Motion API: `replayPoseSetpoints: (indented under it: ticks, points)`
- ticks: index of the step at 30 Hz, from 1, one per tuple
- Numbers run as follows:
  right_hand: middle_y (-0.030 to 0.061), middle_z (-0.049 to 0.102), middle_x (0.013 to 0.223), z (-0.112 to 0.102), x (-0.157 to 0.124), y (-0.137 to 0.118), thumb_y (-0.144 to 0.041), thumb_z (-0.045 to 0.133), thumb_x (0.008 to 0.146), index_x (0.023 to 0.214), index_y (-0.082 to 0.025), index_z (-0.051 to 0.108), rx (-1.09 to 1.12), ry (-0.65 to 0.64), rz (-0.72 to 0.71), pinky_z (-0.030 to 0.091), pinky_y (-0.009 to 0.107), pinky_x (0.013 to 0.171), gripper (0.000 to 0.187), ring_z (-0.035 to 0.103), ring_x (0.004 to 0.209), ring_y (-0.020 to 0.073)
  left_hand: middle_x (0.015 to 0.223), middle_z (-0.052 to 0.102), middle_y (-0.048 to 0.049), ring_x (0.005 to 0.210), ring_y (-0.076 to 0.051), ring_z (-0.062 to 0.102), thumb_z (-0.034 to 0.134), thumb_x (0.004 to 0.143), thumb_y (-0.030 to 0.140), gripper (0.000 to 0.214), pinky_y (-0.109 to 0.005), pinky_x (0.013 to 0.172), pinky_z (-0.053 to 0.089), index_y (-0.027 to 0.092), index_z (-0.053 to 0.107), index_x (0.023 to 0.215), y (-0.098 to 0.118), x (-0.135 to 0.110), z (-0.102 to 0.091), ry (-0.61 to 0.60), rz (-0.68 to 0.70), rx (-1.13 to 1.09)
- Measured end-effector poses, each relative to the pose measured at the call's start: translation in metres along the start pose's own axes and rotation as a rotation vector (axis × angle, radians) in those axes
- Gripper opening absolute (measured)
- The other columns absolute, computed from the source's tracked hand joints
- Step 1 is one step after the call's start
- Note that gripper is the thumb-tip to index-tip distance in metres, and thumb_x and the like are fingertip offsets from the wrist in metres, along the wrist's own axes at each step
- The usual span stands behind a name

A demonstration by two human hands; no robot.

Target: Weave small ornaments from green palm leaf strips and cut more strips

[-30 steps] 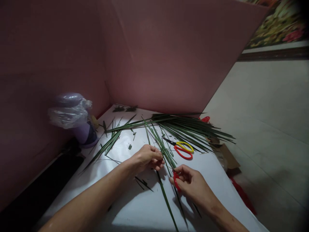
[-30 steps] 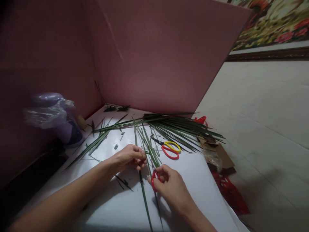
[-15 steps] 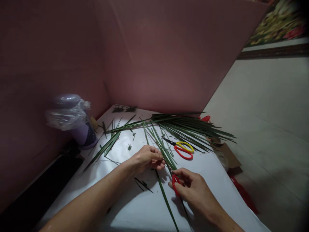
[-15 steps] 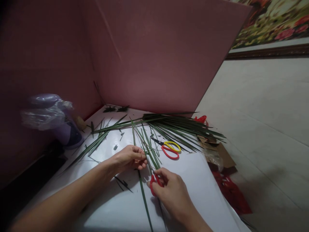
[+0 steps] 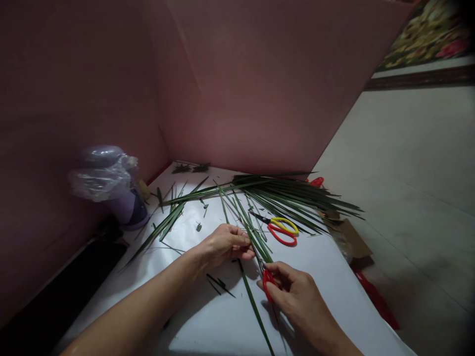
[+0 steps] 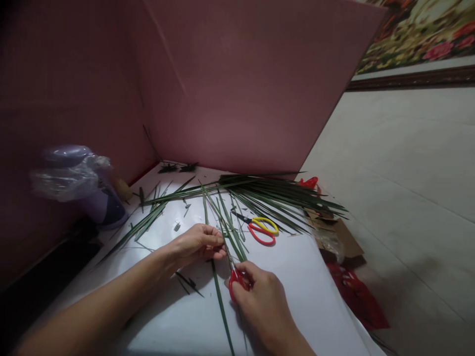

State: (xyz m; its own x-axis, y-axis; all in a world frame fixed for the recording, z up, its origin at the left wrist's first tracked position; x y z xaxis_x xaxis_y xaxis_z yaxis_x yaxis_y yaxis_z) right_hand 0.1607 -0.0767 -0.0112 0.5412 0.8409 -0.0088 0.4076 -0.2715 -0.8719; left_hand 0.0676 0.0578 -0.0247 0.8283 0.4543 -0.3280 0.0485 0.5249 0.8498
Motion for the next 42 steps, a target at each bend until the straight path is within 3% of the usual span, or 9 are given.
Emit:
replayPoseSetpoints:
  ticks: [5,15,30,37,42]
  points:
    - [-0.0002,0.063,0.061,0.005,-0.003,-0.004,-0.023,0.055,0.069,0.08,-0.023,0.066,-0.118,-0.082,-0.086,0.043,0.024,0.053,0.016,0.057,0.056,0.0167,0.061,0.063,-0.0085,0.053,-0.012,0.061,0.063,0.066,0.01,0.01,-0.02,0.056,0.049,0.009,0.054,0.064,0.001,-0.001,0.0,0.02,-0.006,-0.005]
    - [0.0002,0.062,0.054,0.005,-0.002,-0.01,-0.028,0.06,0.067,0.077,-0.023,0.066,-0.122,0.008,-0.119,0.04,0.023,0.048,0.013,0.054,0.05,0.0163,0.056,0.061,-0.007,0.052,-0.012,0.06,0.061,0.062,0.01,0.008,-0.019,0.055,0.046,0.009,0.053,0.063,0.001,-0.002,0.003,-0.017,0.022,-0.009]
    - [-0.0005,0.063,0.058,0.008,0.001,-0.017,-0.033,0.053,0.072,0.084,-0.022,0.064,-0.328,-0.006,-0.182,0.042,0.021,0.05,0.02,0.058,0.052,0.0151,0.053,0.058,-0.0033,0.053,-0.014,0.06,0.064,0.056,0.012,0.012,-0.026,0.06,0.049,0.01,0.053,0.061,-0.003,0.0,0.002,0.019,0.019,-0.034]
    - [-0.0033,0.06,0.055,0.006,0.001,-0.014,-0.032,0.056,0.069,0.081,-0.026,0.063,-0.467,0.02,-0.153,0.04,0.021,0.047,0.015,0.055,0.05,0.0148,0.052,0.059,-0.0054,0.05,-0.012,0.058,0.061,0.059,0.012,0.009,-0.021,0.054,0.044,0.01,0.053,0.062,0.003,-0.002,0.003,0.01,0.069,-0.022]
    - [-0.0012,0.062,0.056,0.007,0.001,-0.018,-0.033,0.054,0.071,0.082,-0.022,0.065,-0.413,0.013,-0.192,0.041,0.021,0.048,0.019,0.056,0.049,0.0148,0.051,0.059,-0.0046,0.05,-0.011,0.057,0.06,0.06,0.013,0.009,-0.019,0.052,0.04,0.01,0.052,0.061,0.003,-0.003,0.004,-0.007,0.087,-0.001]
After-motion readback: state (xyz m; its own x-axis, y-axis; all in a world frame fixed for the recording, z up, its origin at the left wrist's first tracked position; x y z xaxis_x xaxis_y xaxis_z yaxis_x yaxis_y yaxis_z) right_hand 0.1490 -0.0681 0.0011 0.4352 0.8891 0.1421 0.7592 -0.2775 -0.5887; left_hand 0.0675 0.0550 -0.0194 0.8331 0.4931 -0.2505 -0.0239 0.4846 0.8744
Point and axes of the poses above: each hand's wrist, its own x-axis towards the middle knuckle, its own z-axis out of the palm, y = z × x, the point moved 6 cm from there along x, towards the middle knuckle
